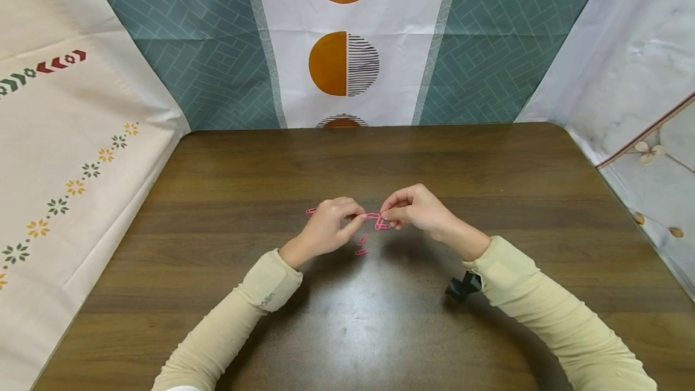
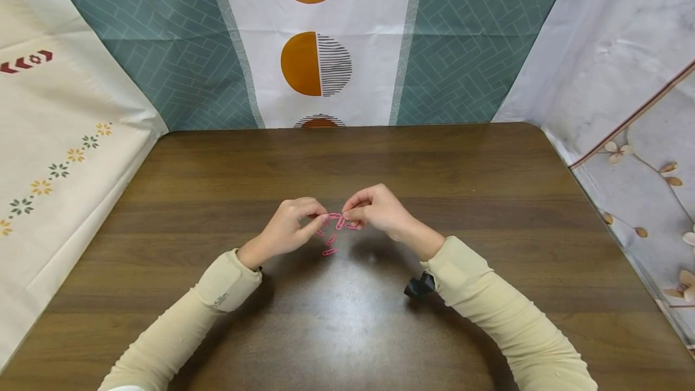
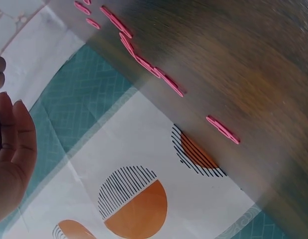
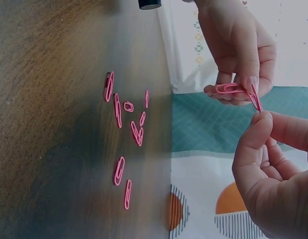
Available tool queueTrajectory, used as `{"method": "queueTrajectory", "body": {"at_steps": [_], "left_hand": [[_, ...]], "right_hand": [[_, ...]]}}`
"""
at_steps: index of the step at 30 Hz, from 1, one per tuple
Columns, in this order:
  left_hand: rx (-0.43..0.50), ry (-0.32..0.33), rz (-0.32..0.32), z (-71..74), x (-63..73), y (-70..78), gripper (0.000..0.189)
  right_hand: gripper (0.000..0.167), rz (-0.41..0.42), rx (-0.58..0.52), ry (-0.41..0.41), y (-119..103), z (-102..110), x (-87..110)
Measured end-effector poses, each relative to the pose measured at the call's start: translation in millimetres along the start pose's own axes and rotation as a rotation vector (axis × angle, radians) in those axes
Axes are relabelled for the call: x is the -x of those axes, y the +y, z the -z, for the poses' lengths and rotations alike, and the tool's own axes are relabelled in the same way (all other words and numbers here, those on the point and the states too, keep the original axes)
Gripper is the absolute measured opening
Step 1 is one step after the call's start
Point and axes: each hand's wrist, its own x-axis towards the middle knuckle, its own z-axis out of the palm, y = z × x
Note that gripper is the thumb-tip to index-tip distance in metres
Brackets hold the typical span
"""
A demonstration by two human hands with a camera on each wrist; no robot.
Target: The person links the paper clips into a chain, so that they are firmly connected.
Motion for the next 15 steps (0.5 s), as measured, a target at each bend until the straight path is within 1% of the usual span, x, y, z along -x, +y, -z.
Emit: {"method": "queueTrajectory", "body": {"at_steps": [7,15], "left_hand": [[-0.058,-0.009,-0.052,1.1,-0.4,2.3,0.008],[-0.119,-0.024,-0.114,0.6,-1.1,3.5,0.009]], "right_hand": [[0.009,-0.007,0.011,0.006,-0.2,-0.6,0.5],[0.008,0.006,0.03,-0.003,-0.2,-1.8,1.2]]}}
